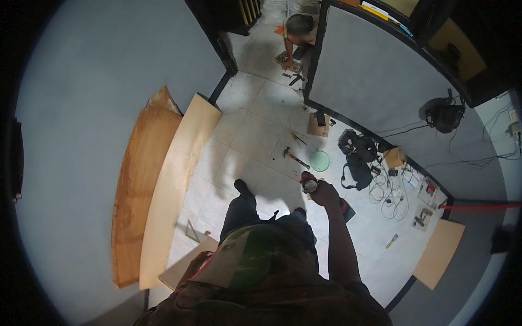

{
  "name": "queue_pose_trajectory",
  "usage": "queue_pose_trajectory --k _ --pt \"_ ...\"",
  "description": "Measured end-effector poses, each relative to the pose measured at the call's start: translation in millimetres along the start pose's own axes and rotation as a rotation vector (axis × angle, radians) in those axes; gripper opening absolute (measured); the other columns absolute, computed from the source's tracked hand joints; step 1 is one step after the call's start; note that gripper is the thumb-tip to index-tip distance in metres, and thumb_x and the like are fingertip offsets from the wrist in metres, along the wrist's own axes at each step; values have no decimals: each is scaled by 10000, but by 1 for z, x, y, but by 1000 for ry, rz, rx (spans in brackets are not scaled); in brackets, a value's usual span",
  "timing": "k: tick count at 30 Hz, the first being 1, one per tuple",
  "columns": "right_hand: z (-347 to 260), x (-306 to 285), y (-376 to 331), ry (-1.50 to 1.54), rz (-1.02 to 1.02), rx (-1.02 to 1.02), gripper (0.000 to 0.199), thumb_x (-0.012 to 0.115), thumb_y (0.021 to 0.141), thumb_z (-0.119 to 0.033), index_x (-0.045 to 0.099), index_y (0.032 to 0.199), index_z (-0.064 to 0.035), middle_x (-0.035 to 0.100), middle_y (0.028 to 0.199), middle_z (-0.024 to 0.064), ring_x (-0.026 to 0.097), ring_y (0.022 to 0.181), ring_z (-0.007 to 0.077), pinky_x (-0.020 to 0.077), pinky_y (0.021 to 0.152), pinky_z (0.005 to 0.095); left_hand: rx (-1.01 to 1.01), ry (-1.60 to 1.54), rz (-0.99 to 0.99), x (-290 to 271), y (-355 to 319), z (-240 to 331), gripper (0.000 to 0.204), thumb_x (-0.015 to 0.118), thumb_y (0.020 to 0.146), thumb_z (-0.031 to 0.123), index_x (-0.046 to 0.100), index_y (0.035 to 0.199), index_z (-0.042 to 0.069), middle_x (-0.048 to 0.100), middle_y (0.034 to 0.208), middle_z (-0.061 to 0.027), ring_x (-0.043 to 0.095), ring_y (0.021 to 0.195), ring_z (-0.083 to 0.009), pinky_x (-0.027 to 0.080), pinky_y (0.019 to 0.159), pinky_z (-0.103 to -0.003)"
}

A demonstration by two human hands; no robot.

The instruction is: The person assembles a wooden furniture frame using a cordless drill. They pick up screws from the floor, position them into pre-drilled holes on the wooden pieces, and drive them in to secure the joints.

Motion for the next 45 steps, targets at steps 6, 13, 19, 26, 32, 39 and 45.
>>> queue_pose_trajectory --k 6,13,19,26,32,39,45 --pt "80 171 25 -78 -78 425 393 686 868 -402 786 1049 -69 765 1099 237 732 1089 408 582 965 523 312 -137 103 -193 111 206 443 748 977 280 613 1348 78 748 1041 -96 700 734 -230 539 618 -367" --pt "-48 337 -53 870 -102 860 288 680 922 -256 747 1158 -106 723 783 103 714 655 228 543 566 416 441 -177 100 -429 110 428 476 776 993 331 609 1373 98 726 1029 -100 740 800 -244 498 598 -333" --pt "-78 432 -22 478 -30 1111 351 546 945 -264 760 1087 -24 768 1074 237 750 1053 384 599 896 502 393 174 153 -402 144 550 406 746 1015 312 634 1349 111 760 1084 -89 771 851 -240 522 642 -350" --pt "-170 243 195 912 264 976 350 685 851 -276 746 1067 -7 737 1059 311 710 1080 471 579 892 555 714 973 110 -306 109 755 427 709 1020 350 677 1322 50 771 1127 -147 743 1066 -284 574 892 -393" --pt "-198 141 335 1073 400 790 380 700 850 -298 742 1148 -66 745 1027 291 719 1023 470 580 890 568 656 1357 -72 -186 195 955 452 673 1029 405 698 1268 23 769 1090 -137 736 959 -238 555 854 -387" --pt "-175 181 439 1410 714 1143 420 782 855 -184 704 1248 -57 760 1039 251 738 1044 431 575 889 476 960 1812 -284 53 475 1057 416 665 1016 359 671 1239 8 722 1179 -225 685 1121 -411 530 985 -514" --pt "-214 391 529 1899 883 1207 456 719 973 -65 599 1408 -2 699 1329 140 670 1197 240 491 1062 367 1242 1659 7 216 703 1115 387 783 916 259 688 1212 27 747 1109 -189 715 1042 -382 569 908 -473"
Point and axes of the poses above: each hand's wrist, its own y-axis towards the middle knuckle, its own x-axis out of the palm, z = x × y, the point moved 8 cm from there along y, towards the middle knuckle
